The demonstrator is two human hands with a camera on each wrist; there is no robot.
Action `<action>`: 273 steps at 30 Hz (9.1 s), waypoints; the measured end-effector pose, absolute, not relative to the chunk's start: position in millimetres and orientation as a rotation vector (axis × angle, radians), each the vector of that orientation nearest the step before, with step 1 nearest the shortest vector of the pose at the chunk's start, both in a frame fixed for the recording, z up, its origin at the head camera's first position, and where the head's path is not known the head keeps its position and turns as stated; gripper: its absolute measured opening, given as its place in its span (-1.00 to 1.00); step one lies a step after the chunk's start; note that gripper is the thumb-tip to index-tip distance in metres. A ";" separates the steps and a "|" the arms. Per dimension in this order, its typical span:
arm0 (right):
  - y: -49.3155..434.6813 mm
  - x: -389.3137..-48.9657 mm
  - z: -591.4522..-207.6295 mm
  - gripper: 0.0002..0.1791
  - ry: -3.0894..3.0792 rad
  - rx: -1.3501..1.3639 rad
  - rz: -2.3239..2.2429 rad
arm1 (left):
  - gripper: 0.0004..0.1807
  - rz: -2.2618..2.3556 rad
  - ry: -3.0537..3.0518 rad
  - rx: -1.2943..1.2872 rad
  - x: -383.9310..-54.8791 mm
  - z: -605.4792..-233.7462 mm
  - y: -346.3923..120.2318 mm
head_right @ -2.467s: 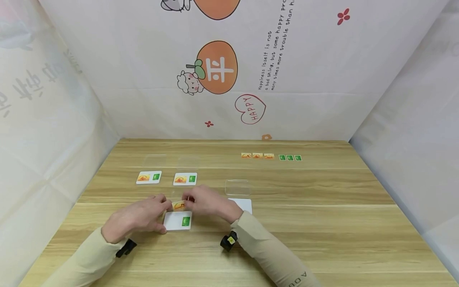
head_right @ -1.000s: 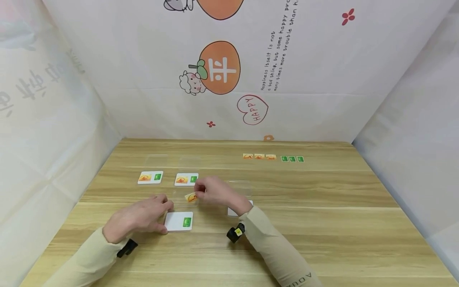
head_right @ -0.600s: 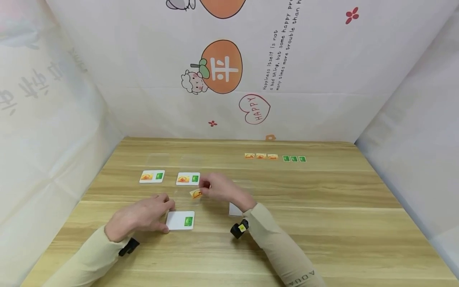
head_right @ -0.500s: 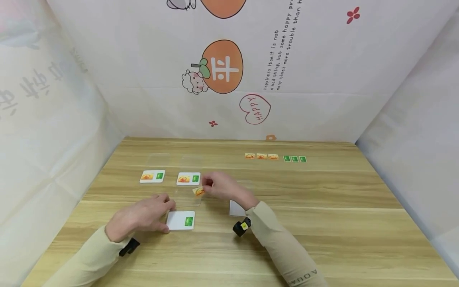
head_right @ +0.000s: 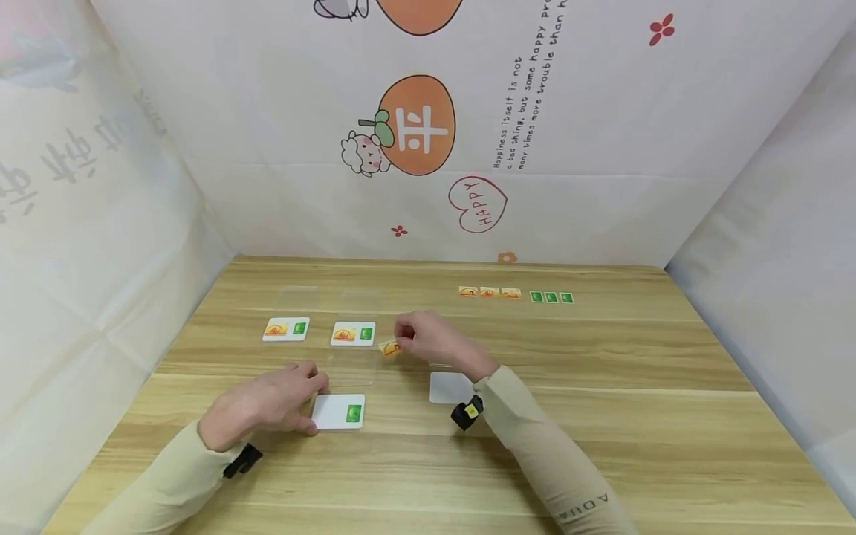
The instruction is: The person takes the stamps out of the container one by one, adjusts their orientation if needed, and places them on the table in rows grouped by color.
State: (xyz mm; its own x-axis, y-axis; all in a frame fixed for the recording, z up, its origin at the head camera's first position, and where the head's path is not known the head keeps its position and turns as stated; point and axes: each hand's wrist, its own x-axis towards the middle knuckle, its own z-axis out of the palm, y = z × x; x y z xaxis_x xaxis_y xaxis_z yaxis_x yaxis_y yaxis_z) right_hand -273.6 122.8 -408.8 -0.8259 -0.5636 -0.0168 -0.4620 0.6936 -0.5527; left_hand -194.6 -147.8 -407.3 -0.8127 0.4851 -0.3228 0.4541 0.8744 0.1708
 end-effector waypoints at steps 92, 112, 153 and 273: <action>158.1 -383.3 -419.5 -0.87 2.668 -0.462 -0.782 | -0.39 0.010 2.689 0.673 -194.7 -407.5 -144.7; 167.7 -401.4 -418.4 -0.88 2.679 -0.383 -0.769 | -0.36 0.010 2.706 0.682 -193.5 -407.0 -145.6; 205.0 -418.9 -433.1 -0.83 2.719 -0.272 -0.686 | -0.36 -0.005 2.710 0.692 -191.9 -408.6 -145.4; 137.7 -279.8 -411.6 -0.88 2.740 -0.672 -0.886 | -0.37 0.009 2.701 0.688 -196.3 -408.7 -144.1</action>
